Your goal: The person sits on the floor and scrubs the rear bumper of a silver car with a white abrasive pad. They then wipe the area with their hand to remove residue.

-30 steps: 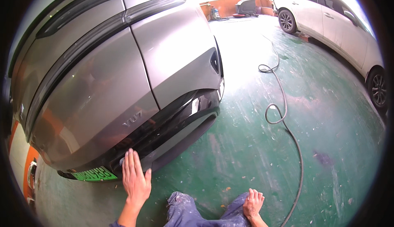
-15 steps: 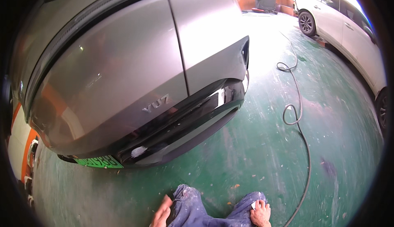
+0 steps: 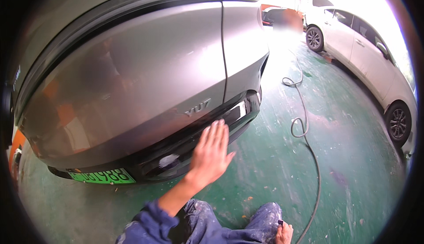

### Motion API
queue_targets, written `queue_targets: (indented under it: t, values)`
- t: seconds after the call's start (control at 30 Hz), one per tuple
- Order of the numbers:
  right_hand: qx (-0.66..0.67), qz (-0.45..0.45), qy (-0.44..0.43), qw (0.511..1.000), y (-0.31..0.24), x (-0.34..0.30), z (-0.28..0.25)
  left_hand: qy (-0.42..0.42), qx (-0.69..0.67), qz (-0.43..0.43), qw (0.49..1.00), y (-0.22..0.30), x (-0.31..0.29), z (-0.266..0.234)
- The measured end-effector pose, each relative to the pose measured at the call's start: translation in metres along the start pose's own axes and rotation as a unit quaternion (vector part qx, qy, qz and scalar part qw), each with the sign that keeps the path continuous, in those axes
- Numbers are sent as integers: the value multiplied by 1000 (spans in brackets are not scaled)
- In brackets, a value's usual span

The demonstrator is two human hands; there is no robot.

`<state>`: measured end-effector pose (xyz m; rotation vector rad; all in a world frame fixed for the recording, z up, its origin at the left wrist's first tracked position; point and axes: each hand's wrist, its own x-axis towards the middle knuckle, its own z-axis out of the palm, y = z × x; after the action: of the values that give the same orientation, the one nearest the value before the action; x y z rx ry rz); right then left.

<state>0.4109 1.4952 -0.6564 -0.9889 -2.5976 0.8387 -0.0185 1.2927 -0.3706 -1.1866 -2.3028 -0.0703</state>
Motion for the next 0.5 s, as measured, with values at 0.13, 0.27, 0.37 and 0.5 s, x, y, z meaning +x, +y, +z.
queue_targets:
  t: [0.13,0.27,0.37,0.5]
  values:
    - [-8,-51,-27,998,-44,-1,-20,-54,-66,3,996,-9,52,18]
    - [15,-102,-40,994,-114,19,-46,-2,-100,20,995,-34,-10,-5]
    - [46,-122,-44,991,-160,31,-57,32,-112,12,993,-49,-78,-43]
    - [108,-169,-88,976,-227,49,-49,49,-109,-20,993,-88,-157,-74]
